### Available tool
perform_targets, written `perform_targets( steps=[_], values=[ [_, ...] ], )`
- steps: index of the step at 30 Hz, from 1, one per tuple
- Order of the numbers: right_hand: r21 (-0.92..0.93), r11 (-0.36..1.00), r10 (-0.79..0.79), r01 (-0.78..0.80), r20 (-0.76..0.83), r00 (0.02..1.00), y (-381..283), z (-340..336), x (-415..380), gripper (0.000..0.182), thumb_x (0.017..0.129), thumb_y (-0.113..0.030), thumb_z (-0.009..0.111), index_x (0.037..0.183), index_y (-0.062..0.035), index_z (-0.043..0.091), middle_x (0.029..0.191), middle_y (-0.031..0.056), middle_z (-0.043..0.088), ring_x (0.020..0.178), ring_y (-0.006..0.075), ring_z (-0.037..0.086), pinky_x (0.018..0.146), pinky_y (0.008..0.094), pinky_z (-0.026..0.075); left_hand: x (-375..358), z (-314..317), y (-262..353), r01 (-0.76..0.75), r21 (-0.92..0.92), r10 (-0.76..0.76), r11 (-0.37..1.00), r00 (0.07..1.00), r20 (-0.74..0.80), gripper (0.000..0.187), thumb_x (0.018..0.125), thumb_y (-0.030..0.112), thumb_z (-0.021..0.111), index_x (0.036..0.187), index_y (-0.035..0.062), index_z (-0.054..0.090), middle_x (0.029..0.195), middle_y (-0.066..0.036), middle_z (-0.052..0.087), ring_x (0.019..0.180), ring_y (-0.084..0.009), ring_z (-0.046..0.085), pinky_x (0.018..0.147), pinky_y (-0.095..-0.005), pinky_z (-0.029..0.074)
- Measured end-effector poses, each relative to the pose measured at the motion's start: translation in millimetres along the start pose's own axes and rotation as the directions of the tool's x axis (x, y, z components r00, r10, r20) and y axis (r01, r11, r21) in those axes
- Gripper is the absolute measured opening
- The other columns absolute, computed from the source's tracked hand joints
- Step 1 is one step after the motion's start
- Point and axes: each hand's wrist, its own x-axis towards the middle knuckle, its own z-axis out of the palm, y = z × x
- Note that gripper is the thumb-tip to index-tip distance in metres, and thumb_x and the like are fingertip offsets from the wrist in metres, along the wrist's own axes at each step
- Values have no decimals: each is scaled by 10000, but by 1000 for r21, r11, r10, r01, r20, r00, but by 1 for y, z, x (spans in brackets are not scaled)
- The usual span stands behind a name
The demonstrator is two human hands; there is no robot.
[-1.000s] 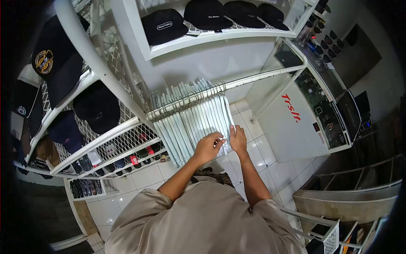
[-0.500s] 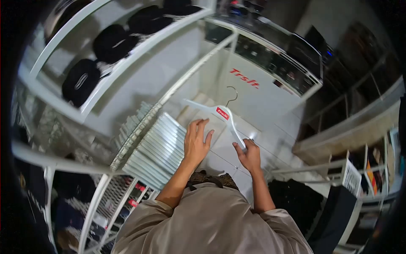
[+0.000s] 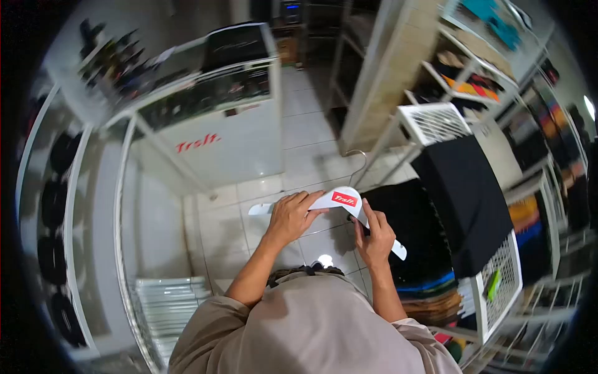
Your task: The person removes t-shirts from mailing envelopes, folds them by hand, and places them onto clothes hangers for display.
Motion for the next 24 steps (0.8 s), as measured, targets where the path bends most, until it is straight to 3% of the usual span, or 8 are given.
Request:
perform_targets(
  steps=[8,11,17,19,24],
  values=[
    [-177,945,222,-275,-269,937,107,-78,-59,516,764,-132,841,1263,-118,712,881,99,669,712,260,647,654,351,511,65,135,68,-261,-295,323,919,928,185,414,909,308,722,1250,77,677,945,-129,675,898,-335,655,811,-436,506],
    [-209,875,329,-436,-402,854,135,-89,-85,510,754,-116,848,1249,-123,723,877,103,666,715,269,653,669,360,521,91,168,82,-305,-373,391,876,903,180,356,896,200,729,1217,52,687,1028,-156,675,960,-355,640,871,-442,502],
    [-284,742,404,-607,-534,743,146,-106,-120,495,785,-150,824,1268,-133,718,875,86,673,709,255,648,660,364,509,159,233,97,-638,-154,651,755,757,56,432,840,164,780,1251,103,662,1300,-137,575,1178,-365,559,982,-470,461],
    [-283,699,433,-657,-563,704,140,-108,-121,498,783,-142,823,1269,-135,718,875,85,672,712,251,643,664,363,509,182,255,98,-681,-153,695,716,716,69,475,814,139,799,1261,123,640,1399,-135,511,1322,-363,473,1072,-514,394],
    [-321,618,464,-718,-588,662,127,-98,-119,509,773,-128,826,1271,-134,717,870,79,662,777,234,627,682,349,509,217,284,93,-791,-115,800,600,594,85,396,782,103,800,1141,117,634,1464,-131,476,1399,-356,419,1125,-552,350]
  ],
)
